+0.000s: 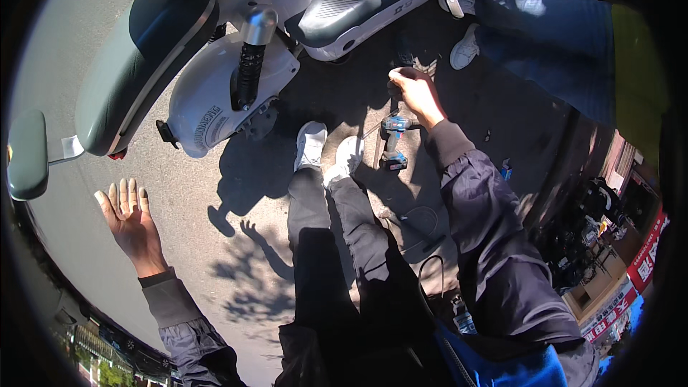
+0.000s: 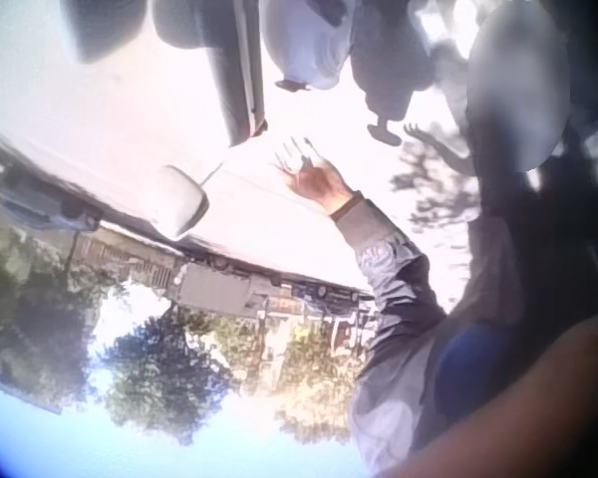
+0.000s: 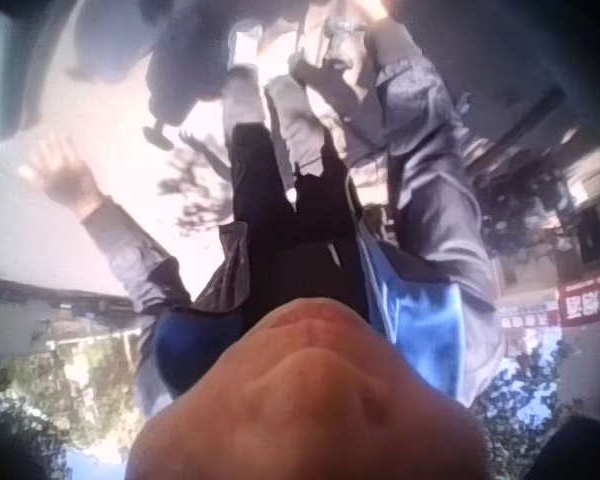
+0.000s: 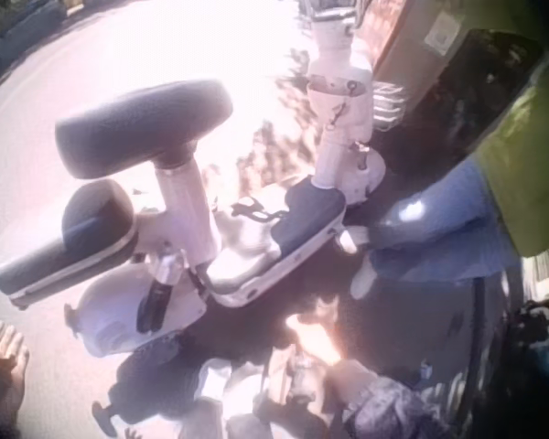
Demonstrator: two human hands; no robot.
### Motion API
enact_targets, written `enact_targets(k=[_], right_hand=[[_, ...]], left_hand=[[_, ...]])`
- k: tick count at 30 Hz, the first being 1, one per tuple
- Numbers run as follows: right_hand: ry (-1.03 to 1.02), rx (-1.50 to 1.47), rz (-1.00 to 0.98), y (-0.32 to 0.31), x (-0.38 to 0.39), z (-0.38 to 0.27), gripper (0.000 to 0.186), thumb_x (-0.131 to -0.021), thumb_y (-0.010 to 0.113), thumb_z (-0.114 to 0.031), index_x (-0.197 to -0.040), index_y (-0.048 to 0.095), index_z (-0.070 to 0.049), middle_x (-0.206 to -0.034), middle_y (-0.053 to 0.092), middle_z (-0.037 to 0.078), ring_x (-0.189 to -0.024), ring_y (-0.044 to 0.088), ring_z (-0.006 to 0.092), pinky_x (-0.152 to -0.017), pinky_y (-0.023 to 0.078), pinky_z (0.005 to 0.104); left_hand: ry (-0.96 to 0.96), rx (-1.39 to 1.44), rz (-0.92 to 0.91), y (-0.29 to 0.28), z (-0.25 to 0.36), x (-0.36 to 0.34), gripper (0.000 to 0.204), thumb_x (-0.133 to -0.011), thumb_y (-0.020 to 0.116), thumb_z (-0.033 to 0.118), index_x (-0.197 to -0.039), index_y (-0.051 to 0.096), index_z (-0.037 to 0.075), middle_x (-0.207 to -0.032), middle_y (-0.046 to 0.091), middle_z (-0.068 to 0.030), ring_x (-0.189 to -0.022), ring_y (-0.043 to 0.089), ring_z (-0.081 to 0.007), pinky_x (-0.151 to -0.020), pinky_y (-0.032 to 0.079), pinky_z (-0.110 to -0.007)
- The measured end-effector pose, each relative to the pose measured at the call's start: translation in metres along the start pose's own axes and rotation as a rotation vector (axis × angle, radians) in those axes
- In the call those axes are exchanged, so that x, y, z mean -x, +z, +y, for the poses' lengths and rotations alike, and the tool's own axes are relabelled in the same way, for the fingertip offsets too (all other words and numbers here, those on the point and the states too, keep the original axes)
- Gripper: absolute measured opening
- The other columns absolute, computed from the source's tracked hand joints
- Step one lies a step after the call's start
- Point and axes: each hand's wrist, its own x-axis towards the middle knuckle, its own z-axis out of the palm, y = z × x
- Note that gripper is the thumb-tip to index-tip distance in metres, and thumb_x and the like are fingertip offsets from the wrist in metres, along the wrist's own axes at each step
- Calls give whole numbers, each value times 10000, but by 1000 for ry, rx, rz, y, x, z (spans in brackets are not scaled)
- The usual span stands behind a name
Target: The person uses a cordless impact driver to remove and reinstall screws on the rear fender and footrest of a white scooter. They then attach a small plastic cover and connect a brake cable by hand, securing it to the rear brake assembly.
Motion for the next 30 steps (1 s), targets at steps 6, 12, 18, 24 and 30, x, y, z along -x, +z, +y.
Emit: enact_targets(k=[6,12,18,24,30], right_hand=[[165,70,-14,65,-114,102,338,-989,646,-308,-1030,660,27,-784,670,81,-669,644,184,-624,535,326],[252,-16,-39,117,-179,127,372,-1056,512,-397,-1145,636,-58,-884,703,96,-700,706,225,-658,594,387],[231,98,22,125,-190,147,375,-1063,473,-352,-1144,634,-23,-871,675,126,-679,714,268,-607,600,395],[370,-158,32,95,-127,195,271,-1005,504,-241,-990,626,0,-768,613,74,-647,666,232,-634,591,377],[312,-43,94,69,-69,221,347,-995,484,-272,-863,624,16,-704,639,105,-610,683,237,-583,594,397]], left_hand=[[117,-60,-156,13,11,-107,763,-1040,582,431,-1582,262,-1,-1632,275,-231,-1514,296,-334,-1241,263,-608],[229,-169,-60,41,5,-118,540,-1047,588,257,-1516,432,37,-1580,361,-239,-1448,385,-432,-1159,304,-749],[230,-245,58,67,1,-114,576,-1019,602,232,-1533,398,71,-1598,325,-223,-1481,320,-429,-1166,311,-733],[199,-224,-12,48,14,-129,563,-985,636,162,-1506,441,71,-1572,367,-216,-1450,363,-433,-1134,370,-731],[233,-253,-4,44,4,-116,514,-976,666,174,-1455,514,68,-1531,437,-210,-1418,416,-431,-1128,365,-736]])
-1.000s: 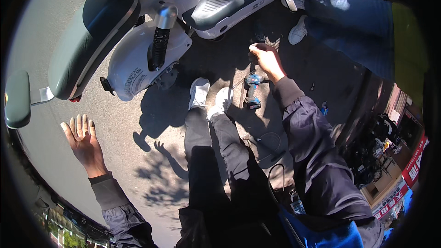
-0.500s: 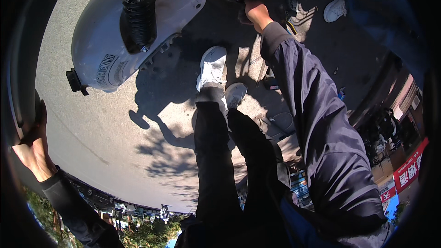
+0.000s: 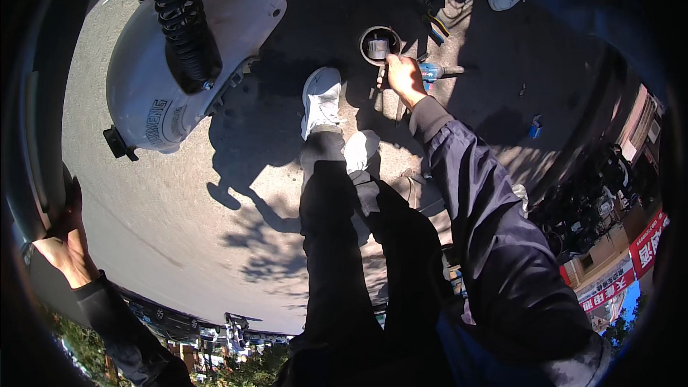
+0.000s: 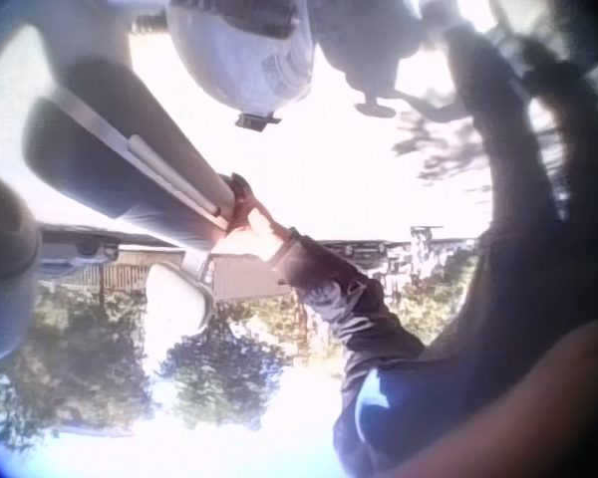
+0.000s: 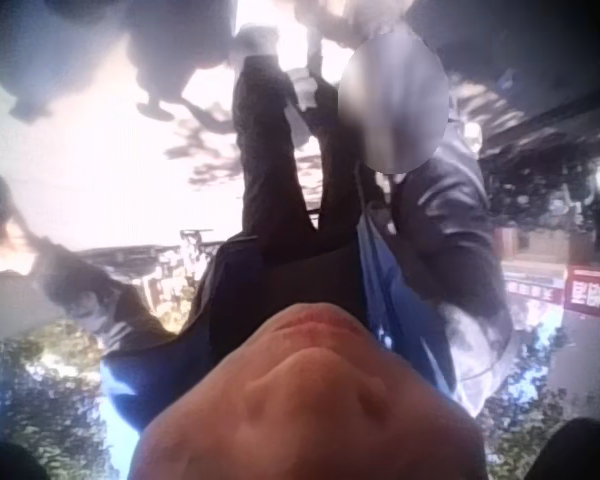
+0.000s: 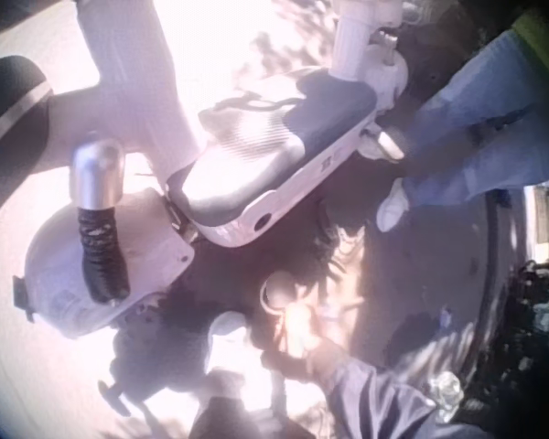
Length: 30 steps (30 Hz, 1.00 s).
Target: The person uses a cordless impact driver to remove and reinstall screws on the rear fender and footrest of a white scooter. They then attach a small plastic cover and connect a brake cable by hand, securing it to the rear brake assembly.
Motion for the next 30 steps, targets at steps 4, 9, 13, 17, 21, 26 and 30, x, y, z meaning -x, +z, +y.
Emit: enact_targets(k=[4,9,13,17,21,26,30], right_hand=[[-25,122,91,-45,79,26,386,-1034,491,-297,-868,626,24,-652,613,87,-550,638,202,-567,566,373],[158,-354,14,-108,177,79,306,-1061,487,-238,-889,587,-5,-692,568,55,-606,633,181,-594,563,351],[155,-463,102,-146,230,127,307,-1068,484,-259,-916,594,-16,-701,553,41,-577,617,177,-566,589,358],[356,-619,278,-186,234,185,240,-993,489,-228,-836,545,-56,-728,546,47,-601,602,182,-578,597,355],[356,-851,343,-221,215,257,197,-1008,484,-222,-867,512,-87,-708,513,22,-624,571,171,-645,591,368],[338,-977,525,-266,142,342,218,-1051,472,-242,-993,518,-37,-778,529,50,-691,605,187,-684,624,385],[364,-967,595,-295,69,392,201,-1047,477,-202,-1015,569,-26,-820,576,87,-787,686,242,-743,653,439]], left_hand=[[-2,73,-53,2,-3,21,555,-988,656,226,-1494,485,74,-1577,396,-213,-1452,385,-413,-1179,312,-695],[-103,65,-35,-31,-10,24,474,-972,618,268,-1418,586,113,-1473,529,-185,-1364,475,-438,-1136,379,-675],[-96,-43,13,-60,-24,18,419,-981,614,284,-1374,617,139,-1336,590,-131,-1153,564,-369,-1093,424,-674],[-70,-106,-29,-69,-28,9,486,-938,649,397,-1359,596,158,-1262,574,-64,-1066,558,-293,-1086,412,-678],[-131,-108,-25,-71,-24,4,655,-884,650,541,-1420,521,186,-1346,527,-42,-1162,523,-297,-1120,348,-666],[-115,-130,-82,-71,-26,13,711,-863,647,563,-1469,490,225,-1433,531,-9,-1238,514,-266,-1178,226,-656],[-95,-131,-79,-68,-23,20,681,-832,697,542,-1427,528,257,-1416,524,21,-1276,488,-251,-1186,201,-650]])
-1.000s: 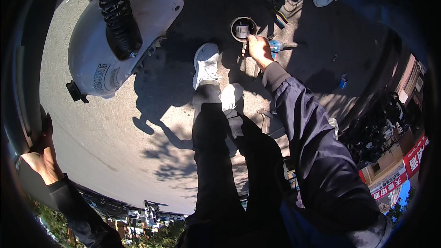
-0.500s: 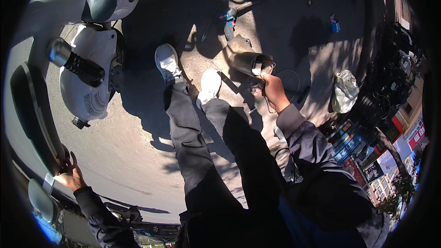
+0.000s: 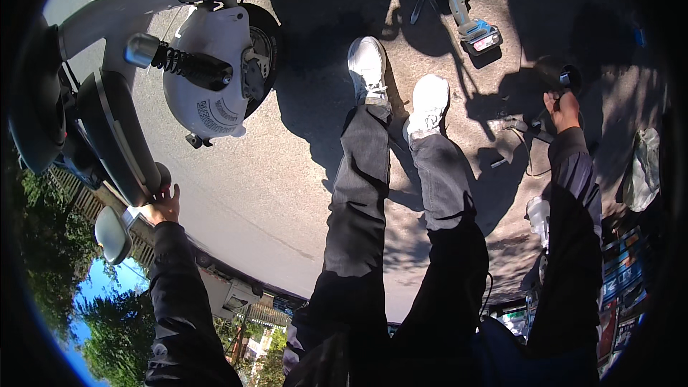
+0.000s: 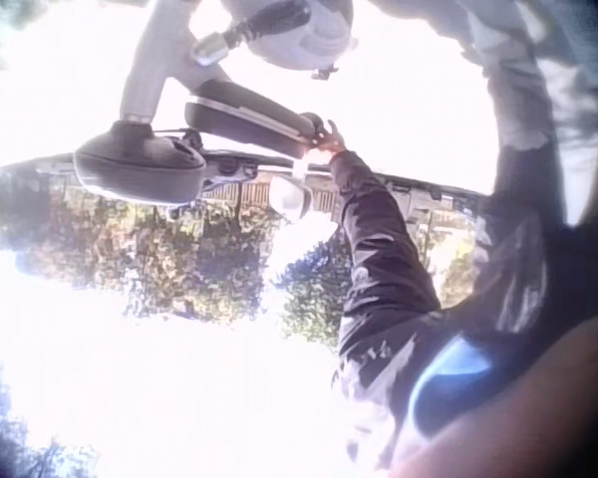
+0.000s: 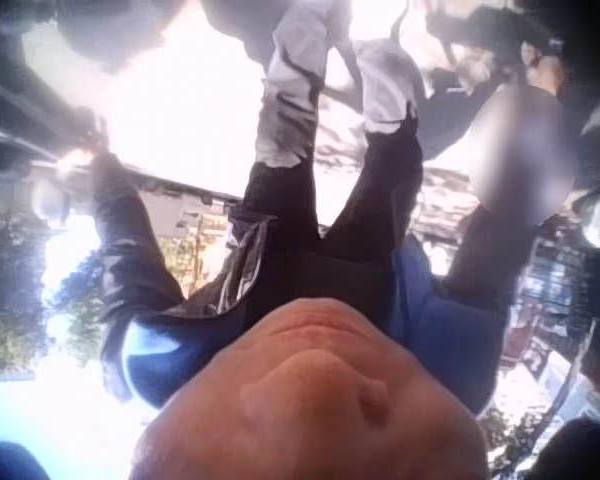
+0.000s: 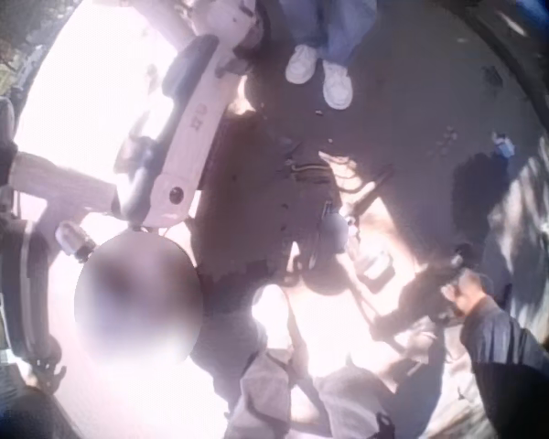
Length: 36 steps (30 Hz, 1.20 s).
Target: The person uses a cordless impact driver to remove and reinstall screws on the rear fender and footrest of a white scooter. They then attach a small plastic cover and connect a brake cable by hand, securing it to the rear brake assembly.
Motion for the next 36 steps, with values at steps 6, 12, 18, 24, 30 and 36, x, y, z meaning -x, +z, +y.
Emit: enact_targets(k=[6,12,18,24,30,36], right_hand=[[86,33,-66,-21,11,-1,380,-1094,462,-311,-1303,554,-7,-1110,707,184,-953,739,297,-828,643,398],[-62,527,-278,11,137,-22,460,-1040,588,-350,-1346,542,-9,-936,689,99,-750,680,159,-609,559,285],[-500,712,-564,102,161,-42,455,-952,708,-196,-1313,550,33,-855,683,87,-599,629,159,-539,516,300],[-990,1179,-404,281,157,-73,505,-864,761,-226,-1290,616,3,-1042,738,187,-890,722,283,-797,565,372],[-1518,1372,-454,444,134,-95,525,-888,701,-251,-1316,615,40,-1595,334,258,-1274,560,444,-1114,442,453],[-1465,1700,-327,555,46,-114,334,-935,604,-230,-1134,710,17,-1308,615,302,-1162,625,468,-959,541,533]], left_hand=[[4,-30,123,-4,3,-17,608,-837,718,512,-1352,569,226,-1270,555,17,-1118,545,-230,-1145,299,-638],[15,-74,148,5,-17,37,793,-978,529,635,-1569,329,144,-1606,354,-93,-1466,385,-320,-1187,337,-559],[-241,-100,-437,143,-129,217,652,-1022,619,321,-1540,336,44,-1558,383,-207,-1427,444,-341,-1118,433,-531],[-345,-187,-1088,314,-159,307,538,-994,645,194,-1472,477,12,-1409,557,-167,-1239,610,-253,-1035,512,-383],[860,-531,-1394,317,-117,274,482,-851,732,118,-1296,624,-33,-1248,634,-255,-1122,649,-422,-978,539,-436],[1186,-830,-1237,299,-143,254,415,-881,661,182,-1241,657,-26,-1194,669,-252,-1107,664,-366,-953,525,-433]])
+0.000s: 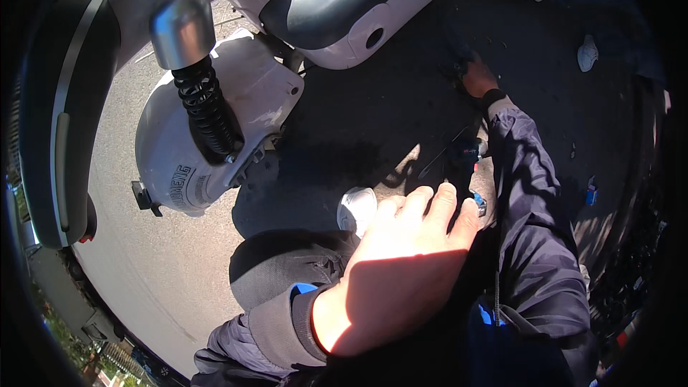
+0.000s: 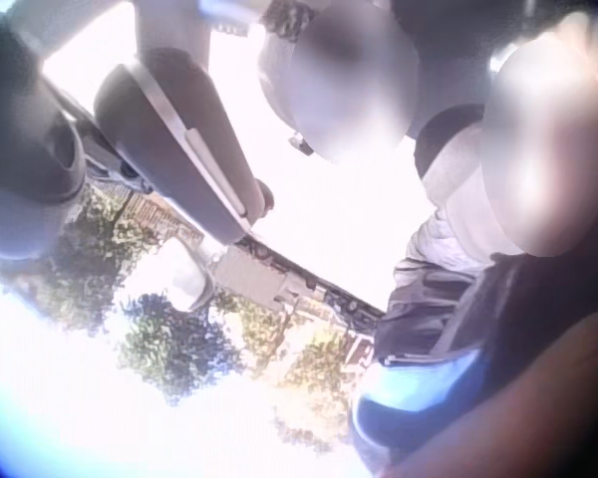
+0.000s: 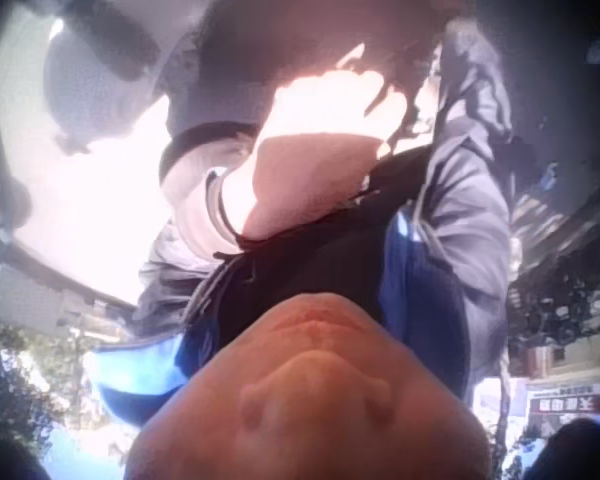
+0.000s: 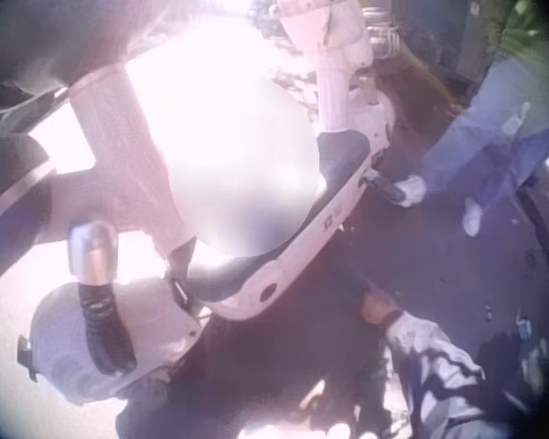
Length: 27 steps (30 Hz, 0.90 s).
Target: The person uses a cordless impact driver to remove and reinstall screws on the rear fender and footrest of a white scooter. They then attach a small plastic cover and connect a brake cable by hand, securing it to the rear brake assembly.
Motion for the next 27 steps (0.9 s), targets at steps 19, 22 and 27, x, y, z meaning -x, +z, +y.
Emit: enact_targets(k=[19,22,27], right_hand=[[-22,-1693,-665,-28,266,-178,415,-1033,615,-160,-1336,563,119,-1280,656,196,-1238,641,277,-1091,502,367],[19,-1831,-736,3,308,-200,448,-1023,631,-162,-1362,540,118,-1307,639,207,-1259,627,284,-1123,478,380],[-130,-1766,-820,39,335,-215,432,-1024,638,-180,-1321,595,131,-1376,610,165,-1226,620,215,-1132,460,366]], left_hand=[[-781,1016,-507,91,-173,95,817,-994,489,679,-1458,494,7,-1400,594,-189,-1243,619,-299,-978,543,-453],[-955,1654,-101,155,-186,94,815,-1001,402,721,-1427,501,33,-1364,606,-164,-1284,581,-255,-1052,500,-463],[-856,1611,4,163,-191,112,599,-994,582,569,-1294,567,50,-1248,641,-112,-1139,644,-230,-1020,506,-436]])
